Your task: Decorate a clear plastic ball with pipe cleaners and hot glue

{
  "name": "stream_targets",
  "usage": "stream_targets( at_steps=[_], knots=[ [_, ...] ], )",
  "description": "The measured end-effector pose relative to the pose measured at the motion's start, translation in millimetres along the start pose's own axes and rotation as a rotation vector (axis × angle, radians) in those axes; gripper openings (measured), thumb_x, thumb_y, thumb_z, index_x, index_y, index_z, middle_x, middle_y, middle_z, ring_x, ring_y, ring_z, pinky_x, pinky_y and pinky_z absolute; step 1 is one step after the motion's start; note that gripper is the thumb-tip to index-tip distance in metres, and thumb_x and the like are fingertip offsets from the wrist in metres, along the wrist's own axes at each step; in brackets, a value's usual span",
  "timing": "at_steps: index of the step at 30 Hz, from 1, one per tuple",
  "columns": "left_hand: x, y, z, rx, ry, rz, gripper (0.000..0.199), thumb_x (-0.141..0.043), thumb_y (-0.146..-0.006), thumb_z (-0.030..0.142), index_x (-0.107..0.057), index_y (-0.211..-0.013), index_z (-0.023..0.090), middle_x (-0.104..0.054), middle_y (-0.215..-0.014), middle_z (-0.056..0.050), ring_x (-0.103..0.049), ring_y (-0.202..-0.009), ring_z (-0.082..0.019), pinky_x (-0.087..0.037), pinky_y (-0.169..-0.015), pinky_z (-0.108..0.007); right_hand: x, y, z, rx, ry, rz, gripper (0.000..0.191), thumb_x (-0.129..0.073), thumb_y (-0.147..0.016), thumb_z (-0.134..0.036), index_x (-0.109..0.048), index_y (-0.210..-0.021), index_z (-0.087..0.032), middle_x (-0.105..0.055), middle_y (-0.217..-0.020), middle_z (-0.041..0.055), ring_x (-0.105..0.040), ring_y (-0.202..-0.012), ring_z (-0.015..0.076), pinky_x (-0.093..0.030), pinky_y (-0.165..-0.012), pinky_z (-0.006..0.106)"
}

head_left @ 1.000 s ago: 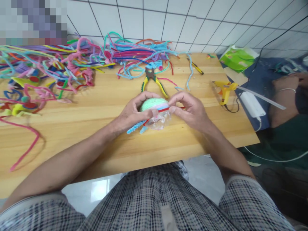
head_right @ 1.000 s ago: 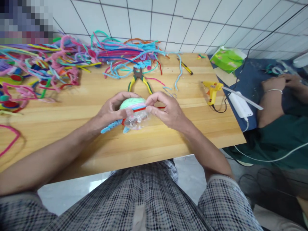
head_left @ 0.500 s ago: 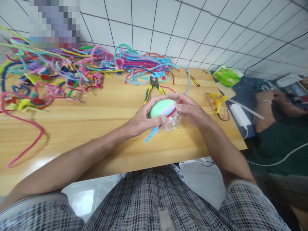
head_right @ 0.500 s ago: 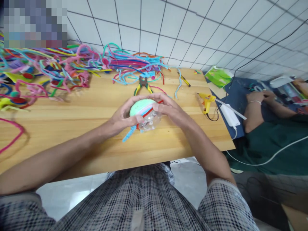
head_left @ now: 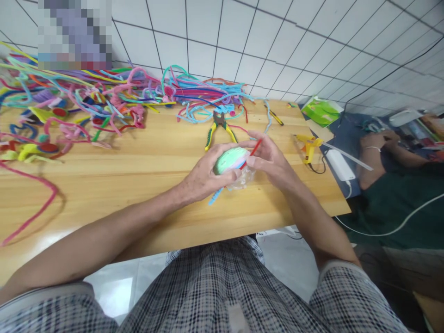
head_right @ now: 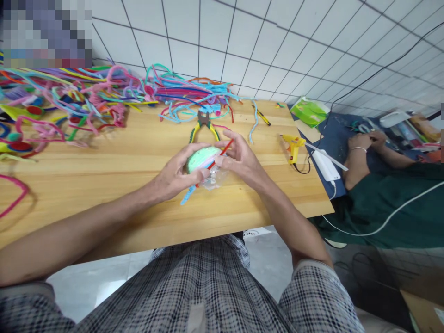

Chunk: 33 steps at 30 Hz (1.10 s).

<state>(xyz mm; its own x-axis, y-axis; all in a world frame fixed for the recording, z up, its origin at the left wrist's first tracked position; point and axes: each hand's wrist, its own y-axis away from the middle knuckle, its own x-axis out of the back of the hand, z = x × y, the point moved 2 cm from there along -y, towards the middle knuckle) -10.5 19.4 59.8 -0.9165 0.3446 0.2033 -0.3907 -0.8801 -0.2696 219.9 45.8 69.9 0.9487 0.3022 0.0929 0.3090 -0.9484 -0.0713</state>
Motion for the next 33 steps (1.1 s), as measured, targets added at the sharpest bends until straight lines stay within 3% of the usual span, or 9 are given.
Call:
stream_targets(
  at_steps=[3,7,14,20,24,29,33],
  knots=[
    [-0.3,1,0,0.045,0.021,0.036,0.063,-0.081,-0.091,0.048,-0.066,-0.148,0.023,-0.071,-0.152,-0.014,-0.068,-0.137,-0.035,-0.061,-0.112,-0.050,-2,1,4,-0.002,-0.063,0.097,0.073,-0.101,-0.077,-0.064,-0.072,-0.135,-0.031,-0.084,-0.139,0.0099,-0.082,-0.124,0.0294,-0.068,-0.104,0.046],
    [-0.9,1,-2,0.073,0.030,0.054,0.065,-0.081,-0.090,0.048,-0.064,-0.147,0.023,-0.071,-0.150,-0.015,-0.067,-0.137,-0.035,-0.061,-0.108,-0.048,-12,7,2,0.039,-0.107,0.120,0.052,-0.099,-0.079,-0.067,-0.080,-0.109,-0.028,-0.082,-0.144,0.0099,-0.076,-0.138,0.0317,-0.062,-0.118,0.051],
    [-1.3,2,-5,0.066,0.012,0.074,0.063,-0.079,-0.089,0.047,-0.062,-0.145,0.023,-0.072,-0.146,-0.012,-0.067,-0.134,-0.034,-0.058,-0.110,-0.048,-24,11,2,0.146,-0.018,0.105,0.041,-0.094,-0.087,-0.064,-0.078,-0.103,-0.030,-0.077,-0.152,0.0086,-0.070,-0.146,0.0309,-0.063,-0.117,0.053],
    [-3.2,5,-10,0.033,0.055,0.091,0.059,-0.082,-0.094,0.049,-0.062,-0.144,0.024,-0.070,-0.147,-0.013,-0.064,-0.139,-0.035,-0.056,-0.116,-0.050,-28,11,11,0.096,-0.071,0.181,0.041,-0.098,-0.083,-0.060,-0.076,-0.092,-0.026,-0.079,-0.148,0.0095,-0.073,-0.138,0.0297,-0.063,-0.115,0.049],
    [-3.6,8,-19,-0.017,0.083,0.097,0.057,-0.080,-0.100,0.053,-0.061,-0.147,0.026,-0.069,-0.147,-0.012,-0.064,-0.136,-0.034,-0.055,-0.118,-0.051,-32,11,9,0.065,-0.164,0.238,0.036,-0.102,-0.080,-0.055,-0.079,-0.088,-0.028,-0.081,-0.141,0.0051,-0.072,-0.133,0.0265,-0.060,-0.117,0.045],
    [-0.9,7,-30,-0.041,0.108,0.055,0.051,-0.065,-0.111,0.060,-0.062,-0.151,0.029,-0.070,-0.147,-0.009,-0.062,-0.140,-0.033,-0.048,-0.126,-0.052,-31,11,8,0.040,-0.223,0.243,0.038,-0.105,-0.075,-0.056,-0.080,-0.087,-0.029,-0.083,-0.131,0.0034,-0.075,-0.119,0.0254,-0.064,-0.105,0.043],
    [-1.5,6,-30,-0.021,0.143,-0.004,0.055,-0.069,-0.108,0.058,-0.058,-0.152,0.027,-0.067,-0.151,-0.011,-0.063,-0.138,-0.033,-0.051,-0.123,-0.051,-29,11,9,0.014,-0.206,0.233,0.039,-0.104,-0.076,-0.057,-0.079,-0.087,-0.028,-0.082,-0.129,0.0036,-0.075,-0.110,0.0230,-0.065,-0.098,0.040]
  ],
)
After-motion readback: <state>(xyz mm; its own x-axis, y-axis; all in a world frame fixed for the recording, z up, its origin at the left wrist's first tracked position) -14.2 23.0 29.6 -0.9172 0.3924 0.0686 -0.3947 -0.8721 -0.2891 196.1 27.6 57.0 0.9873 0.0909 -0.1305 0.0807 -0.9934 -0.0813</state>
